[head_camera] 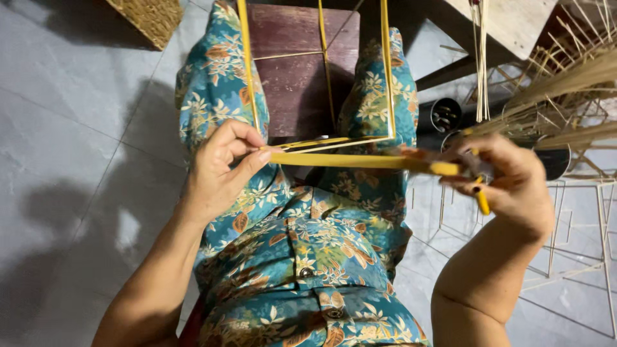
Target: The person wraps a yellow plastic strip around a rectangular metal basket frame, securing it with tape and cutting the strip with scissors. The person repeats this process along the frame edges.
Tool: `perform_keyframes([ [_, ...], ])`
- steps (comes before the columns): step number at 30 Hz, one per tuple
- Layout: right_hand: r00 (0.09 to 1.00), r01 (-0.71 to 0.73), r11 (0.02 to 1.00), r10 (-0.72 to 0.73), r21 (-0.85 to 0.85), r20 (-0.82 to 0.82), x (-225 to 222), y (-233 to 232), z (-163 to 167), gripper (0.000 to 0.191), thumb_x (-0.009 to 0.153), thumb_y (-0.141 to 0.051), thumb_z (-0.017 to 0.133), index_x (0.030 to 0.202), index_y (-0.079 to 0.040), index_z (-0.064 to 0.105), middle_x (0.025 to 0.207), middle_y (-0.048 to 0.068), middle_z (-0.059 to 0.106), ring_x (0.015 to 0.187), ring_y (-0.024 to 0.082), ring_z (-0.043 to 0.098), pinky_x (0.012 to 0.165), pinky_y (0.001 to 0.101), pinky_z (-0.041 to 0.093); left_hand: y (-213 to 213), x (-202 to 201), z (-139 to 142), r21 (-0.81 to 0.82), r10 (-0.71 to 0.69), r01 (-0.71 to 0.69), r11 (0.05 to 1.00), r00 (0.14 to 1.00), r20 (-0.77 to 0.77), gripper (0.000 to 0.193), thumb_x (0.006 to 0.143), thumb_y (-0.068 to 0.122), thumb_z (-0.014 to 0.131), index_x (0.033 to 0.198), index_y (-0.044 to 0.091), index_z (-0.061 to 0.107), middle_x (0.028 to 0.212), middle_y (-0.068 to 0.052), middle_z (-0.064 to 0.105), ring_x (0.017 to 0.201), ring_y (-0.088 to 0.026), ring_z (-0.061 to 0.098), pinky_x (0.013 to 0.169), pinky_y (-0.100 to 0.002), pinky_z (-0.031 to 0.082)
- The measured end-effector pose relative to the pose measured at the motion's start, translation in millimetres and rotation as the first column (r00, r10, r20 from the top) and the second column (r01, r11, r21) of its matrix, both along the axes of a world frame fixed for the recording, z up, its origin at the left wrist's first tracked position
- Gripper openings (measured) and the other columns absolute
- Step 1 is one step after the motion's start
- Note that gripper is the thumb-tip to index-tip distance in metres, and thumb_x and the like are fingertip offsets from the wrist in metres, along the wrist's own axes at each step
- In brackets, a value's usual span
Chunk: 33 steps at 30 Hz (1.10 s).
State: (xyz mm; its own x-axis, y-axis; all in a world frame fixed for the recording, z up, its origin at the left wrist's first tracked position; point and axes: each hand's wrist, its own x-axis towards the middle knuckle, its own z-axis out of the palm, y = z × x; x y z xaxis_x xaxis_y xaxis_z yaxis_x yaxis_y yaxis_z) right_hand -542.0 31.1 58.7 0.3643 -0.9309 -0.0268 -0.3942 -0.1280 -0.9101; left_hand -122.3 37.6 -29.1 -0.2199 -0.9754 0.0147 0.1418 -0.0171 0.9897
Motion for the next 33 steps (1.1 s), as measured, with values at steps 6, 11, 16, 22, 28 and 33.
perform_keyframes([
  [6,0.951,0.178,0.983,-0.184,0.044,0.248,-8.5,0.4,-22.4,0.044,0.086,-0.007,0.083,0.123,0.001,0.060,0.117,0.007,0.068,0.109,0.016,0.069,0.099,0.0328,0.061,5.6,-8.6,5.1,-0.021,0.076,-0.074,0.997,0.988,0.134,0.017,0.101,-0.002,0.064,0.114,0.000,0.053,0.098,-0.008,0.069,0.093,-0.012,0.068,0.087,-0.024,0.052],
  [11,0.957,0.196,0.980,-0.197,0.025,0.213,-8.7,-11.9,-46.6,0.039,0.089,-0.003,0.083,0.120,0.004,0.060,0.112,0.009,0.069,0.104,0.015,0.069,0.095,0.0295,0.058,5.6,-13.3,17.5,-0.056,0.086,-0.077,0.995,0.979,0.186,0.016,0.104,0.000,0.059,0.119,-0.001,0.052,0.100,-0.009,0.071,0.097,-0.014,0.072,0.088,-0.026,0.055],
  [16,0.934,0.200,0.979,-0.198,0.025,0.298,-2.7,-20.2,-59.2,0.041,0.087,0.001,0.081,0.122,-0.001,0.060,0.113,0.006,0.068,0.107,0.014,0.069,0.099,0.0313,0.060,5.4,-20.3,34.1,-0.163,0.157,-0.096,0.982,0.897,0.414,0.016,0.104,0.003,0.060,0.119,0.001,0.056,0.095,-0.009,0.076,0.090,-0.018,0.077,0.081,-0.028,0.057],
  [22,0.962,0.242,0.970,-0.241,0.009,0.130,7.2,-19.6,-48.2,0.032,0.092,0.003,0.081,0.118,0.000,0.063,0.101,0.001,0.065,0.091,0.005,0.061,0.086,0.0209,0.051,7.2,-17.1,55.8,-0.611,0.511,-0.031,0.791,0.583,0.632,0.019,0.093,0.006,0.083,0.110,0.006,0.074,0.104,-0.011,0.070,0.101,-0.029,0.065,0.090,-0.039,0.053],
  [28,0.890,0.153,0.921,-0.286,-0.357,-0.356,32.6,-19.2,-27.1,0.045,0.082,-0.006,0.091,0.120,-0.005,0.066,0.096,0.002,0.064,0.085,0.014,0.054,0.080,0.0301,0.047,7.5,-16.2,62.5,-0.679,0.462,0.224,0.699,0.583,0.668,0.022,0.090,0.008,0.082,0.112,0.007,0.077,0.115,-0.006,0.074,0.118,-0.029,0.065,0.104,-0.041,0.049],
  [33,0.826,0.083,0.859,-0.344,-0.506,-0.448,49.4,-9.9,-26.7,0.046,0.081,-0.014,0.095,0.119,-0.010,0.068,0.095,0.002,0.067,0.085,0.023,0.053,0.091,0.0363,0.042,-4.6,-15.6,56.2,-0.701,0.483,0.341,0.626,0.536,0.692,0.021,0.092,0.013,0.078,0.111,0.005,0.076,0.113,-0.008,0.074,0.123,-0.029,0.064,0.112,-0.052,0.043],
])
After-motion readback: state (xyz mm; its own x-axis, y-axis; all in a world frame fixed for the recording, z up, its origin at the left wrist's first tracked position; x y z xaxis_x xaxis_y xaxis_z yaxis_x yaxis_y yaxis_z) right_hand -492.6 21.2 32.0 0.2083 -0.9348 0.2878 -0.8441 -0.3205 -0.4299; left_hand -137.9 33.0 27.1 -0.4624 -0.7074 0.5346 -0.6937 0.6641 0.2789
